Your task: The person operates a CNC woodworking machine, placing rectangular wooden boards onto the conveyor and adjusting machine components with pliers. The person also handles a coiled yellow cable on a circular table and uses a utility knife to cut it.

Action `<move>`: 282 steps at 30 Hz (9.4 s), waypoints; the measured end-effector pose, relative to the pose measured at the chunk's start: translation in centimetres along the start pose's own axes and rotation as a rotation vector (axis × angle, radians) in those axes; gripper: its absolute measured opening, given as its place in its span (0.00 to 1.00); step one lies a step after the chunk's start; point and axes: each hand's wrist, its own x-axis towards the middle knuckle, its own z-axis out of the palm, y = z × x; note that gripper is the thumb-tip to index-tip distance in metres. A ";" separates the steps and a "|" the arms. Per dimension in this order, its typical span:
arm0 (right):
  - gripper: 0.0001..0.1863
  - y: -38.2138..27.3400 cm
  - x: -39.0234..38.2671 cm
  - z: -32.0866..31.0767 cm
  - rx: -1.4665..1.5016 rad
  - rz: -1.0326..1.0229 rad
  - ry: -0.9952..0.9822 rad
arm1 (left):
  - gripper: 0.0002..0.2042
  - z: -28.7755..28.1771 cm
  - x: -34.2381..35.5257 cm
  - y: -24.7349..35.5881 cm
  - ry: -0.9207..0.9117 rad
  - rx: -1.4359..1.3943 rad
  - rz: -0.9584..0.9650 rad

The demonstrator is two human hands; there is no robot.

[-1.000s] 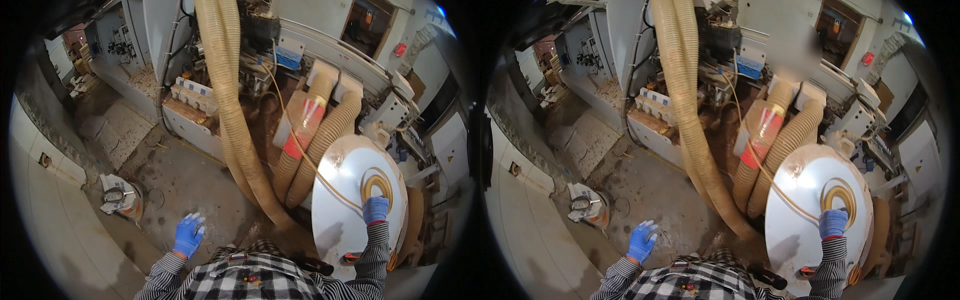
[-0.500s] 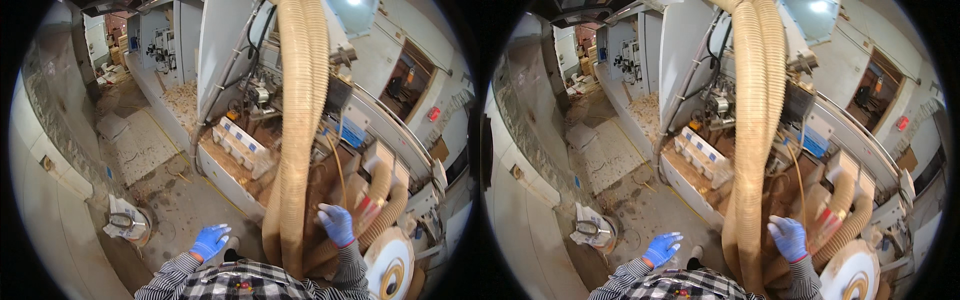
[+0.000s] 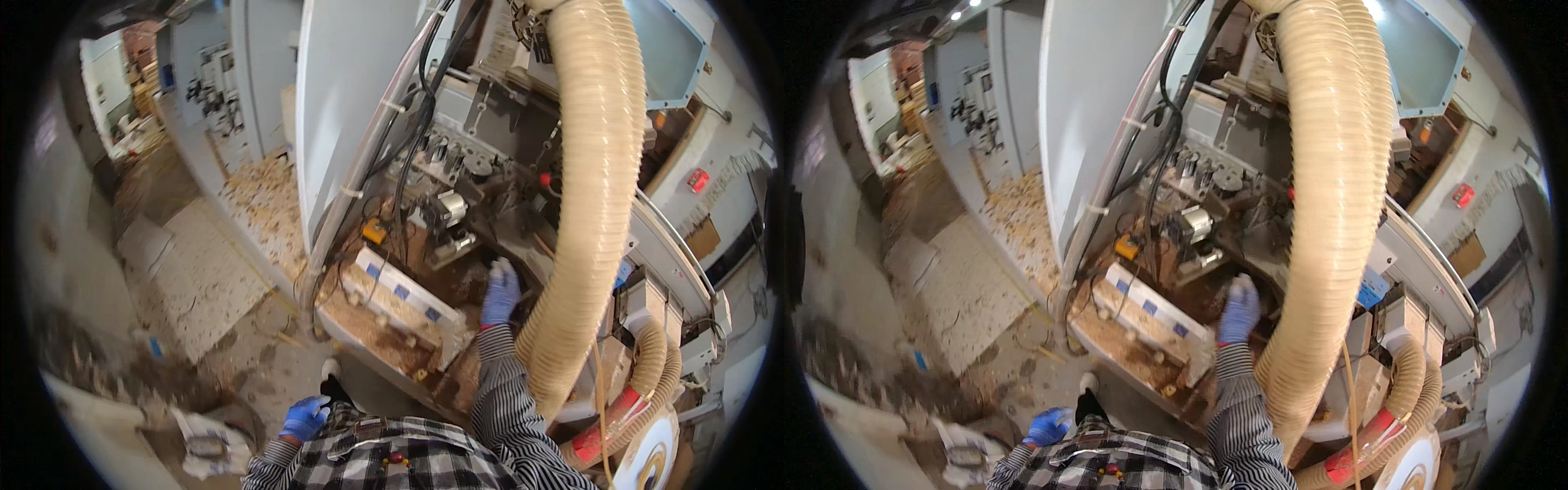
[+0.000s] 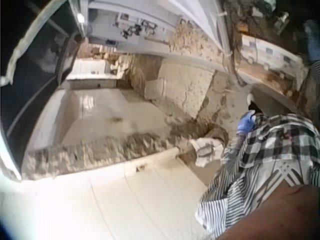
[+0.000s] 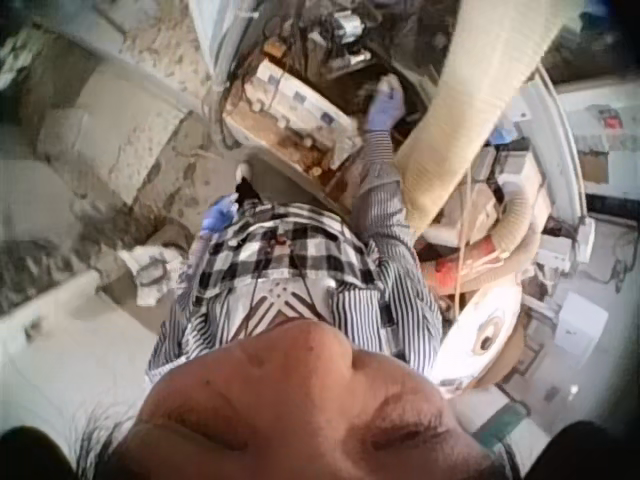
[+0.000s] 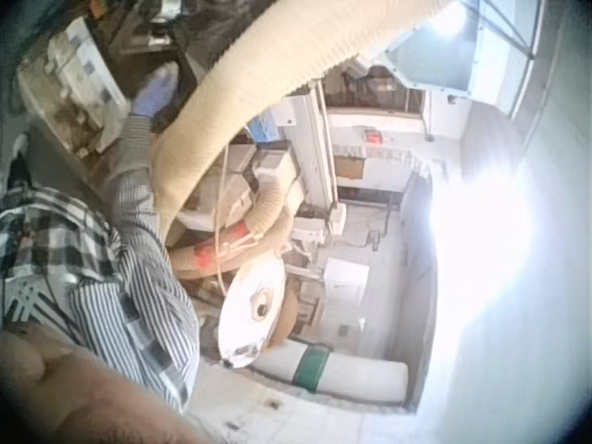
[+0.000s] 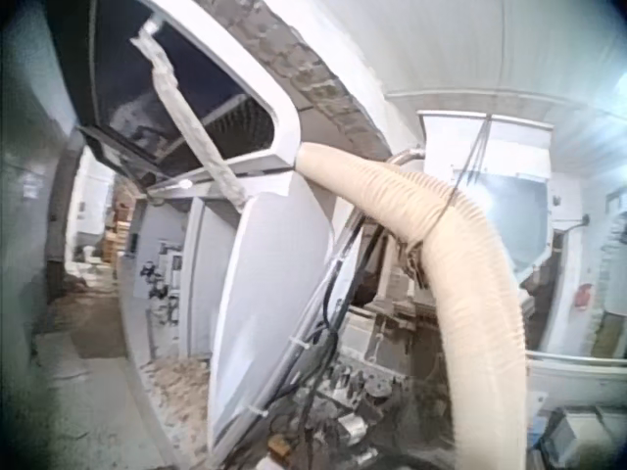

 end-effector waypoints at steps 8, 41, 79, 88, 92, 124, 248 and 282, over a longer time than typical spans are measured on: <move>0.20 8.9 13.5 -5.4 -0.890 0.081 0.365 | 0.15 -12.0 15.8 -4.7 -0.127 -0.035 -0.134; 0.09 12.5 18.2 -7.9 -1.663 0.035 0.205 | 0.14 -7.1 29.4 -6.0 -0.473 -0.053 -0.196; 0.12 -14.0 -25.0 -19.0 -1.253 0.589 -0.017 | 0.19 6.3 30.5 -7.4 -1.035 0.213 0.394; 0.14 -17.8 -36.9 -59.3 -1.531 0.664 1.223 | 0.19 13.1 20.5 3.1 -1.110 0.397 0.399; 0.20 -18.3 -40.7 -76.2 -1.606 0.870 1.327 | 0.20 16.8 12.8 7.6 -1.135 0.454 0.343; 0.44 -18.5 -24.0 -29.9 0.297 0.660 -0.273 | 0.23 3.6 6.1 20.9 -1.143 -0.349 0.427; 0.09 3.6 19.5 24.1 -1.726 -0.243 -0.559 | 0.31 2.5 70.3 23.8 -0.606 -0.611 0.114; 0.10 3.9 19.6 23.9 -1.720 -0.184 -0.597 | 0.28 1.0 69.3 24.4 -0.633 -0.729 0.084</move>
